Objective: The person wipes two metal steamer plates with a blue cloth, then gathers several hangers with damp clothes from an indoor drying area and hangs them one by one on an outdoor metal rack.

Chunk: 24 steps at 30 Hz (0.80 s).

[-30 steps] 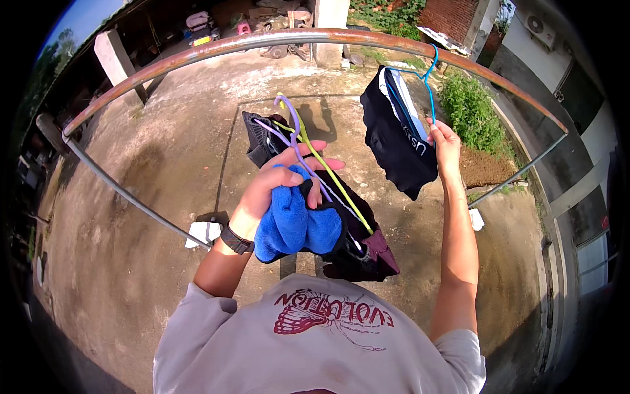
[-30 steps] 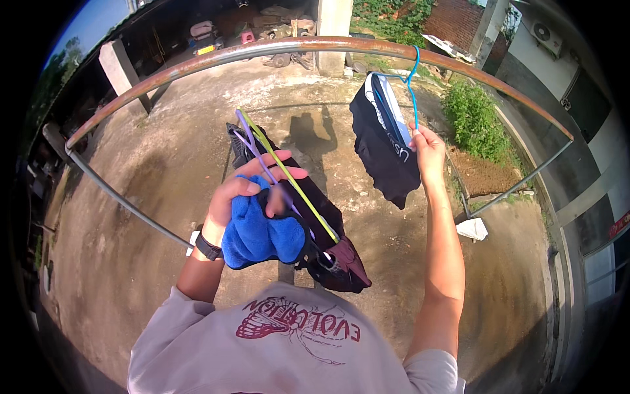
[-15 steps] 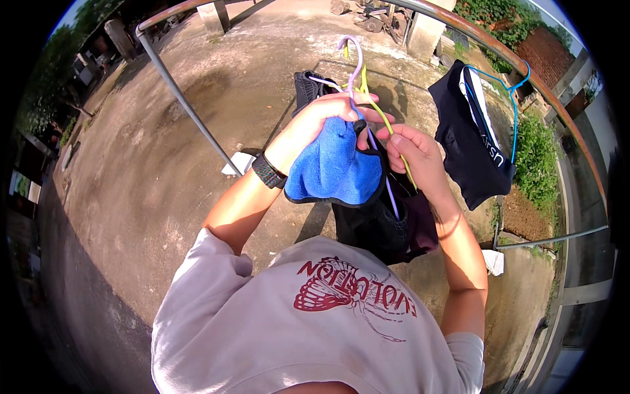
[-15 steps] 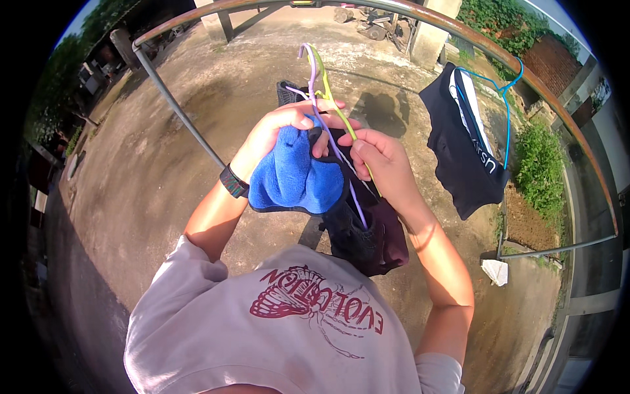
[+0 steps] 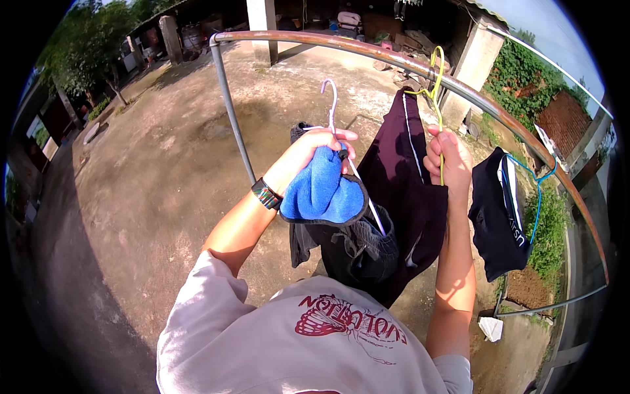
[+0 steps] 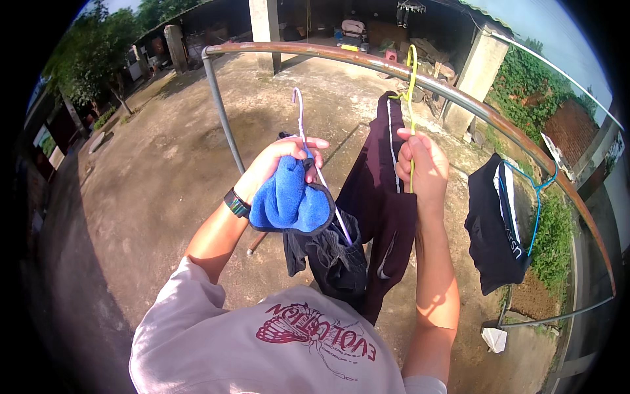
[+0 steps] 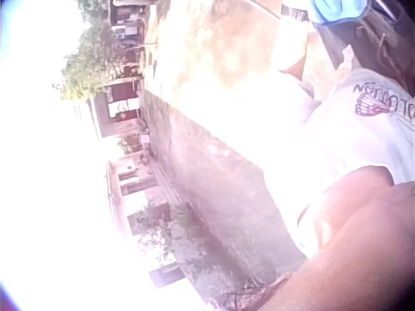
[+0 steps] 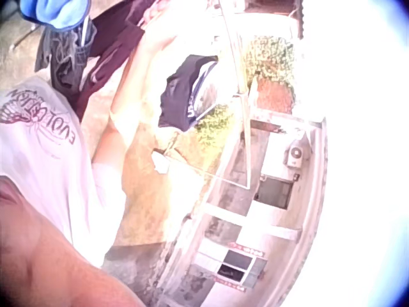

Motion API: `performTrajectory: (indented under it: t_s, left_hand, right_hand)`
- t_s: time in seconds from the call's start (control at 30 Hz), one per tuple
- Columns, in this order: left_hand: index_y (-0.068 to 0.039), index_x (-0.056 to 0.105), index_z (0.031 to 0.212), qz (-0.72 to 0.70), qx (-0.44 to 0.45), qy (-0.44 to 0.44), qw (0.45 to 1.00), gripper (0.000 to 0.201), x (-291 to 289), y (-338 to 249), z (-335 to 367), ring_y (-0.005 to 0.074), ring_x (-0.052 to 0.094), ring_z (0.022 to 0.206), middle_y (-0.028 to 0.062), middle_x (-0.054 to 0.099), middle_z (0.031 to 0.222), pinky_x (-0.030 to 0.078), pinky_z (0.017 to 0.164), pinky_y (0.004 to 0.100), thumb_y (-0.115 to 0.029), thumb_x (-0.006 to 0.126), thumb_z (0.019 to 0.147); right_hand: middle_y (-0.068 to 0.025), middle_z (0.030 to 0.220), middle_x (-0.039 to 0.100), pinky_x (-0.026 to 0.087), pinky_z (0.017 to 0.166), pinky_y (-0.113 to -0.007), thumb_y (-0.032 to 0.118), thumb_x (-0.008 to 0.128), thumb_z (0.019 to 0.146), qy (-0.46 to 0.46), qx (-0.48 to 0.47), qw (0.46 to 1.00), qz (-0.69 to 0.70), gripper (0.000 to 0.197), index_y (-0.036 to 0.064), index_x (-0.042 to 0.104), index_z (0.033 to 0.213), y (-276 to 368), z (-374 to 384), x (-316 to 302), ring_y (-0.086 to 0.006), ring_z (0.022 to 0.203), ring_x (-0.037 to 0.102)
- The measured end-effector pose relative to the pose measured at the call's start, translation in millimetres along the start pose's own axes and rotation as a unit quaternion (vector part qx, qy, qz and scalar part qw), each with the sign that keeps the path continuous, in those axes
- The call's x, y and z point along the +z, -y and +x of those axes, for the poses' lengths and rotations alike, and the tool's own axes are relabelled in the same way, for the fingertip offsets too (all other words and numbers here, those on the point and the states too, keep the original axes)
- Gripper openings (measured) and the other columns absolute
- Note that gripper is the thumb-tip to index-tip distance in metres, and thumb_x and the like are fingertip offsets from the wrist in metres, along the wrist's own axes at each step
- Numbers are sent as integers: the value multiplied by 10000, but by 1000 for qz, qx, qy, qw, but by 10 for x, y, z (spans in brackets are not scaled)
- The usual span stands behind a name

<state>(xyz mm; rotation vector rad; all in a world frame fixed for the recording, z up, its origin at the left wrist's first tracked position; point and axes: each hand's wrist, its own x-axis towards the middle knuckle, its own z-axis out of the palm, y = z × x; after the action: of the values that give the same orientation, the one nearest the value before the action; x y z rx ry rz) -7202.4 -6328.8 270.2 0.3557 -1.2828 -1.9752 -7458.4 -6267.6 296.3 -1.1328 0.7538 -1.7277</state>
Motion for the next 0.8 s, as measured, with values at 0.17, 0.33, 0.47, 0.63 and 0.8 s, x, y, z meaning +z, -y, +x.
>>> performTrajectory:
  t_s: [0.17,0.33,0.47,0.63,0.8]
  left_hand:
    - [64,533,1155,23,20,37,999,459,-407,-246,19,227,589,655,134,589,839,501,655,313,-99,520,726]
    - [53,524,1159,39,20,48,998,454,-706,-441,42,230,603,644,126,587,839,511,637,313,-93,519,729]
    - [43,524,1161,60,15,34,998,441,-918,-638,76,216,609,644,101,592,838,518,625,312,-79,514,737]
    - [23,532,1161,65,19,77,995,436,-1005,-879,225,195,583,647,89,579,849,507,631,302,-83,508,739]
    - [7,565,1151,119,25,91,988,435,-1146,-1113,362,187,565,648,81,576,831,487,626,289,-123,496,741]
  right_hand:
    - [28,660,444,291,416,-187,145,495,924,-46,-49,996,-52,256,-52,567,1071,-315,398,344,-32,502,363]
    - [31,656,466,305,417,-186,151,494,933,-133,-70,986,-69,238,-35,600,1037,-713,727,206,-29,491,365]
    - [42,639,463,333,416,-200,144,485,944,-189,-108,961,-171,213,-5,629,995,-1072,704,178,-35,492,392]
    - [-16,724,561,441,526,-247,124,540,902,-239,-113,911,-316,212,-5,620,1050,-1054,605,17,-103,594,518]
    - [-153,881,607,465,759,-330,150,560,870,-64,-241,808,-534,296,-39,596,1095,-767,210,1254,-256,807,609]
